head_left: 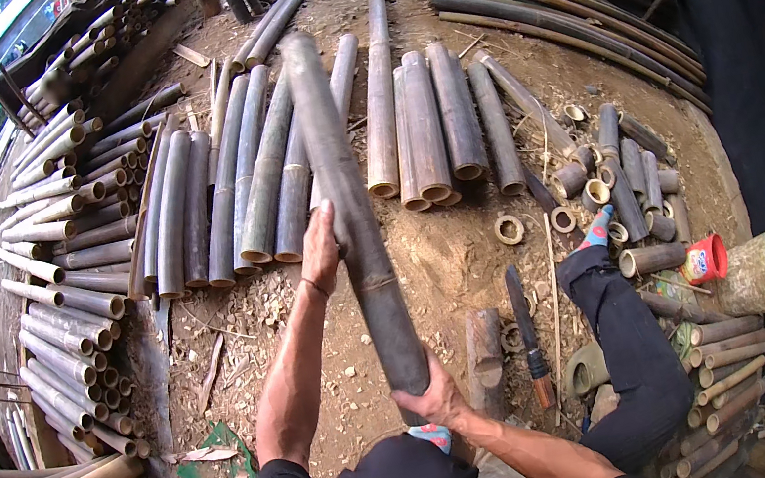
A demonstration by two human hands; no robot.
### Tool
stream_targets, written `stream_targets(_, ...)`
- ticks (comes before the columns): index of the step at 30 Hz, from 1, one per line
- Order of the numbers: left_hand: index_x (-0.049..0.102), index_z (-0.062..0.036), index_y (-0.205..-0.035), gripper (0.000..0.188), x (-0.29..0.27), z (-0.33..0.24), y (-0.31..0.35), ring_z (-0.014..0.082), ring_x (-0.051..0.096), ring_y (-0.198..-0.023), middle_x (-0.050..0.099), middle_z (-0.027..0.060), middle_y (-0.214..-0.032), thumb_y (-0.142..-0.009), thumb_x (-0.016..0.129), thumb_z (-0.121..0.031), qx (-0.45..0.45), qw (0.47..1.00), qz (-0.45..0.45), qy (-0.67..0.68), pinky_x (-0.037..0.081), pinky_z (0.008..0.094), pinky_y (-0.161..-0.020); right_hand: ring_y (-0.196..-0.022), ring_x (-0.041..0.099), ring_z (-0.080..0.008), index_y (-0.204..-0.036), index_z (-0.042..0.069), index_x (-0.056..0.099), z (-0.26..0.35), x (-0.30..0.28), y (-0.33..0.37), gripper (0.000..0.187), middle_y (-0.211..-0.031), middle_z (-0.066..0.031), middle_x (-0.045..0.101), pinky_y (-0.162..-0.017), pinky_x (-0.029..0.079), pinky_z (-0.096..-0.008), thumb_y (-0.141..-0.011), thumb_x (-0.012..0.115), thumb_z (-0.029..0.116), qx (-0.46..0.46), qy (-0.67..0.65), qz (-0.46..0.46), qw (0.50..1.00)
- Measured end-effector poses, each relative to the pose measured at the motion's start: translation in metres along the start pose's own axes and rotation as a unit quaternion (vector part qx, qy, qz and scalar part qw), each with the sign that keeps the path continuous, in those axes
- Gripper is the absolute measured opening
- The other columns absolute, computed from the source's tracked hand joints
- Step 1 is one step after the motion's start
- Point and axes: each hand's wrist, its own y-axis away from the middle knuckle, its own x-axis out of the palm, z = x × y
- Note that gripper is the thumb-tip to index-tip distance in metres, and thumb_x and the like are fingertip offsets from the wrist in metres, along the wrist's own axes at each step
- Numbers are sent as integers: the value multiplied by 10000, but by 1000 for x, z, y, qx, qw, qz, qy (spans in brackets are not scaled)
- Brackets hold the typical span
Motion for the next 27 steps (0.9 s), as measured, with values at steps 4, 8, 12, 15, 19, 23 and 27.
stream_targets(4, 541, 36, -1277, 704, -25, 60, -29, 374, 560, -1160, 577, 243, -1219, -810, 726, -458, -2, 906, -53, -420, 450, 447, -1023, -1124, 620, -349, -1426, -12, 358, -3, -25, -71, 895, -1265, -236, 592, -984, 491, -429, -739, 816, 334, -13, 1, -13, 1000)
stream_targets(8, 377, 2, -1384, 854, -31, 93, -65, 394, 466, -1252, 462, 221, -1337, -749, 797, -386, 15, 842, -68, -535, 441, 444, -1038, -1150, 597, -384, -1442, -30, 343, -2, -28, -170, 951, -1302, -255, 565, -1008, 479, -467, -738, 804, 412, -10, 11, -57, 998)
stream_targets(12, 405, -8, -1317, 859, 19, 97, -104, 381, 493, -1202, 486, 201, -1241, -690, 858, -384, 0, 834, -58, -549, 476, 461, -991, -1314, 473, -406, -1550, -7, 160, -3, -63, -269, 1083, -1474, -330, 360, -1071, 448, -474, -760, 770, 414, -184, 92, -155, 966)
stream_targets(15, 436, -23, -1243, 519, -7, 129, -124, 322, 585, -1107, 524, 156, -1193, -852, 695, -246, 57, 735, -101, -668, 564, 424, -837, -1321, 457, -426, -1562, 7, 139, 45, -62, -264, 959, -1494, -333, 321, -1063, 457, -509, -847, 689, 334, -93, -4, -80, 992)
stream_targets(19, 518, -25, -1145, 226, -30, 130, -135, 285, 694, -937, 599, 130, -1085, -938, 505, -114, 96, 694, -75, -710, 594, 405, -703, -1229, 553, -351, -1508, 10, 308, 25, -66, -178, 734, -1342, -261, 520, -1043, 485, -452, -874, 659, 133, -113, 104, -67, 986)
stream_targets(23, 661, -35, -968, 216, -52, 111, -150, 328, 725, -840, 687, 176, -1001, -947, 477, -147, 118, 690, -27, -714, 586, 443, -706, -1148, 590, -321, -1454, 4, 393, -36, -107, -53, 686, -1244, -203, 571, -976, 507, -427, -830, 672, 66, -43, 246, -103, 963)
stream_targets(27, 687, -39, -919, 231, -55, 93, -127, 351, 721, -832, 704, 182, -939, -920, 502, -177, 131, 694, -7, -708, 573, 455, -706, -1203, 518, -369, -1432, 16, 407, -94, -164, 52, 665, -1279, -226, 513, -1025, 429, -458, -827, 672, 96, 96, 361, -151, 915)
